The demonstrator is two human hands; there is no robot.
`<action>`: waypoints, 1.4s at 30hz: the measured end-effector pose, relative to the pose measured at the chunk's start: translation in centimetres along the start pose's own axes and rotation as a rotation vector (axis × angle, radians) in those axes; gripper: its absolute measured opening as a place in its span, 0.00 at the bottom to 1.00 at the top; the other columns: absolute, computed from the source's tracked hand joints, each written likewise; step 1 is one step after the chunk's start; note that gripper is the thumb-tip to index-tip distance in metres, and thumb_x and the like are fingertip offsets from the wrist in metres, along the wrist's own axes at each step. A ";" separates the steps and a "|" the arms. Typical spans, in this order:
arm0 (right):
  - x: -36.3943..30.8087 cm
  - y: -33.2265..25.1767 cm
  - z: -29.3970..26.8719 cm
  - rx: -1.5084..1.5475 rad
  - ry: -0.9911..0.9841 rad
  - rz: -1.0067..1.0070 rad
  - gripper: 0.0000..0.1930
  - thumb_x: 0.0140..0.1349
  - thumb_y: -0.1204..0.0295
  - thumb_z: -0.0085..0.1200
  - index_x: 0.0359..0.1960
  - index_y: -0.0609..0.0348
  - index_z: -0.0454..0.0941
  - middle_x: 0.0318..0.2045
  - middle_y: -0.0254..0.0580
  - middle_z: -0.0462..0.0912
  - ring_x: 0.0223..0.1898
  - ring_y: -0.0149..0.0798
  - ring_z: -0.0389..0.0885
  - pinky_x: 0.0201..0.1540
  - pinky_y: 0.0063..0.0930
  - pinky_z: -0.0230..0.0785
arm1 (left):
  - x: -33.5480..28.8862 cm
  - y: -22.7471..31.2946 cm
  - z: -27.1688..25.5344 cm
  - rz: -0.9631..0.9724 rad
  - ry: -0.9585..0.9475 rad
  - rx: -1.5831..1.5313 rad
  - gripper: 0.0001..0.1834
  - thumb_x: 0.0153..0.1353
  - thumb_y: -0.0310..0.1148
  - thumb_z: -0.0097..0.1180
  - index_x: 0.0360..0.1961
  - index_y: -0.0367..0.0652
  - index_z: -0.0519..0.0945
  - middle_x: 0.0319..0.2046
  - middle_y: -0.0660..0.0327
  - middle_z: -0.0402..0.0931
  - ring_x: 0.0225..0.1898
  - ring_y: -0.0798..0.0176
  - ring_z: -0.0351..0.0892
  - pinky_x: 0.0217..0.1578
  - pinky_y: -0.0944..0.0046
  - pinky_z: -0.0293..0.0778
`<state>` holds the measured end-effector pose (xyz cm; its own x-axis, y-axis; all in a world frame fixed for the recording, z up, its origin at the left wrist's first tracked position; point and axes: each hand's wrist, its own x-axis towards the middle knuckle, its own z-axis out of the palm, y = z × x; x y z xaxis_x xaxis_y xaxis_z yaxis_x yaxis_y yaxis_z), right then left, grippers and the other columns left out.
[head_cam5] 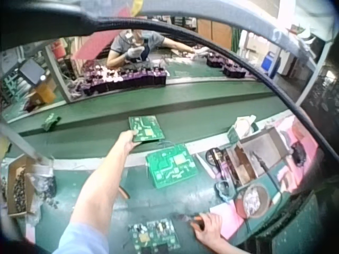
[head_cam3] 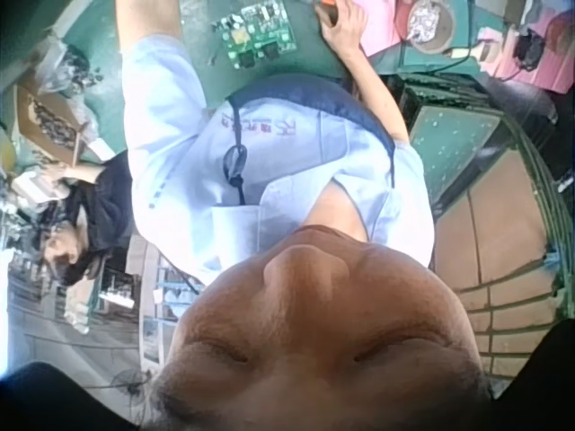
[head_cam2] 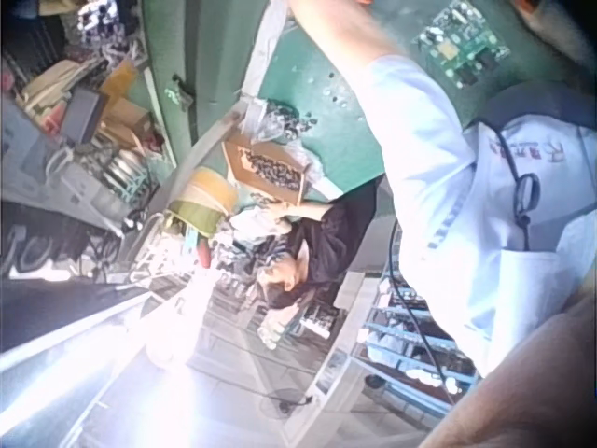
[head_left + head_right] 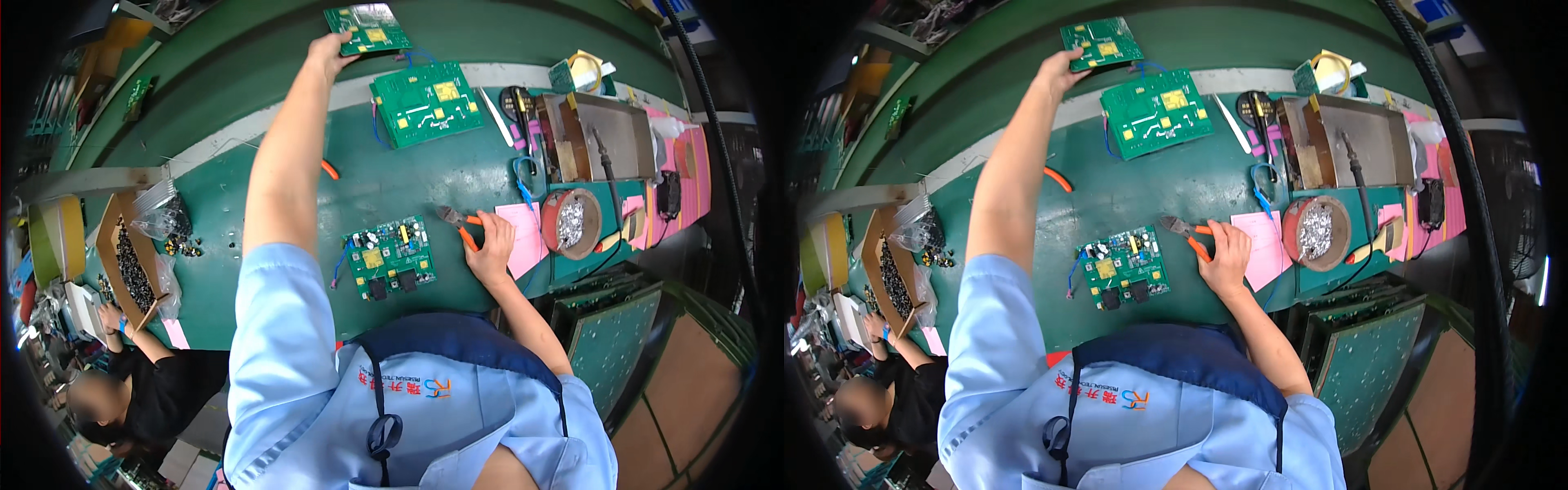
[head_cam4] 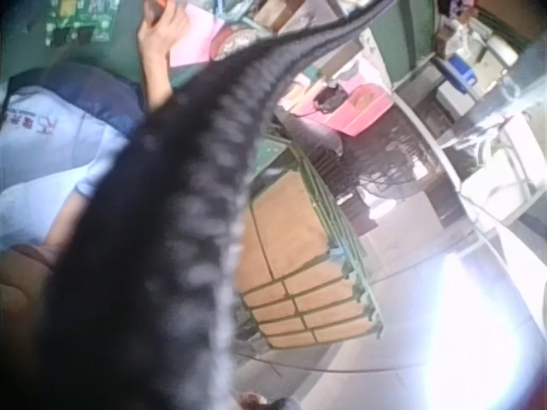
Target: The person organizes multiple green circuit boards on a workbench, then uses orange-handled pliers to trim wires and components from the boards. The person handles the boards one at a time, flipping them over and using the pliers to snip excess material.
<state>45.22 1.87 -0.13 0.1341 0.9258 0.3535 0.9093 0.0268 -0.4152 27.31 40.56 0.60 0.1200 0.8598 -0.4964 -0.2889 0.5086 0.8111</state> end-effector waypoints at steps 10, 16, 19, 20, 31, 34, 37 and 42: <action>0.1 0.0 -0.1 0.039 0.016 0.003 0.27 0.34 0.74 0.59 0.43 0.58 0.67 0.36 0.44 0.69 0.39 0.45 0.67 0.42 0.36 0.56 | -13.3 2.1 -3.8 0.208 -0.253 -0.328 0.21 0.53 0.21 0.45 0.50 0.39 0.61 0.46 0.57 0.66 0.48 0.59 0.66 0.51 0.59 0.63; -0.3 0.4 0.0 0.057 0.022 -0.023 0.28 0.35 0.74 0.59 0.43 0.58 0.66 0.37 0.45 0.68 0.40 0.45 0.66 0.43 0.37 0.55 | -23.8 0.4 -5.8 0.189 -0.377 -0.388 0.22 0.52 0.22 0.46 0.50 0.34 0.60 0.44 0.55 0.69 0.44 0.60 0.71 0.47 0.62 0.68; -0.2 0.3 -0.8 0.091 0.000 -0.040 0.27 0.37 0.75 0.59 0.44 0.59 0.66 0.37 0.45 0.69 0.40 0.46 0.67 0.44 0.36 0.57 | -27.2 -0.9 -5.8 0.234 -0.399 -0.370 0.23 0.51 0.24 0.48 0.49 0.34 0.61 0.45 0.54 0.68 0.45 0.59 0.71 0.47 0.60 0.67; -0.2 0.5 -0.9 0.202 -0.009 0.027 0.27 0.37 0.76 0.58 0.44 0.59 0.65 0.37 0.45 0.69 0.40 0.45 0.67 0.43 0.35 0.58 | -28.2 -1.3 -5.8 0.208 -0.430 -0.412 0.22 0.52 0.24 0.48 0.50 0.38 0.61 0.45 0.56 0.68 0.43 0.62 0.72 0.43 0.63 0.71; 4.4 -1.8 -8.2 1.832 -0.636 0.584 0.22 0.57 0.61 0.45 0.49 0.59 0.58 0.39 0.49 0.72 0.42 0.42 0.73 0.40 0.37 0.68 | -31.8 -6.7 -6.1 -0.254 -0.524 -0.549 0.20 0.56 0.41 0.43 0.39 0.32 0.71 0.36 0.51 0.74 0.36 0.57 0.75 0.39 0.60 0.71; 4.4 -3.2 -9.7 1.869 -0.781 0.471 0.22 0.55 0.63 0.48 0.47 0.60 0.58 0.38 0.46 0.72 0.39 0.38 0.73 0.39 0.32 0.68 | -32.5 -7.1 -5.1 -0.353 -0.495 -0.501 0.17 0.56 0.39 0.43 0.35 0.33 0.73 0.33 0.52 0.76 0.33 0.59 0.77 0.36 0.61 0.73; 3.9 -3.3 -9.9 1.760 -0.868 0.392 0.21 0.54 0.66 0.49 0.46 0.61 0.59 0.37 0.41 0.72 0.37 0.33 0.73 0.38 0.27 0.67 | -32.5 -8.0 -5.1 -0.453 -0.454 -0.497 0.16 0.56 0.38 0.43 0.32 0.34 0.75 0.30 0.54 0.76 0.30 0.60 0.77 0.33 0.62 0.73; 3.3 -3.8 -10.2 1.998 -0.828 0.541 0.21 0.52 0.70 0.50 0.47 0.60 0.59 0.39 0.42 0.72 0.38 0.34 0.73 0.39 0.28 0.67 | -32.5 -8.7 -4.8 -0.417 -0.519 -0.616 0.14 0.56 0.35 0.43 0.33 0.34 0.74 0.31 0.53 0.76 0.31 0.59 0.77 0.34 0.61 0.73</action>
<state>46.25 1.04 11.14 -0.4758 0.8657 -0.1556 -0.6737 -0.4724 -0.5683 21.33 7.97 8.22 0.6988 0.5996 -0.3902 -0.5647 0.7971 0.2136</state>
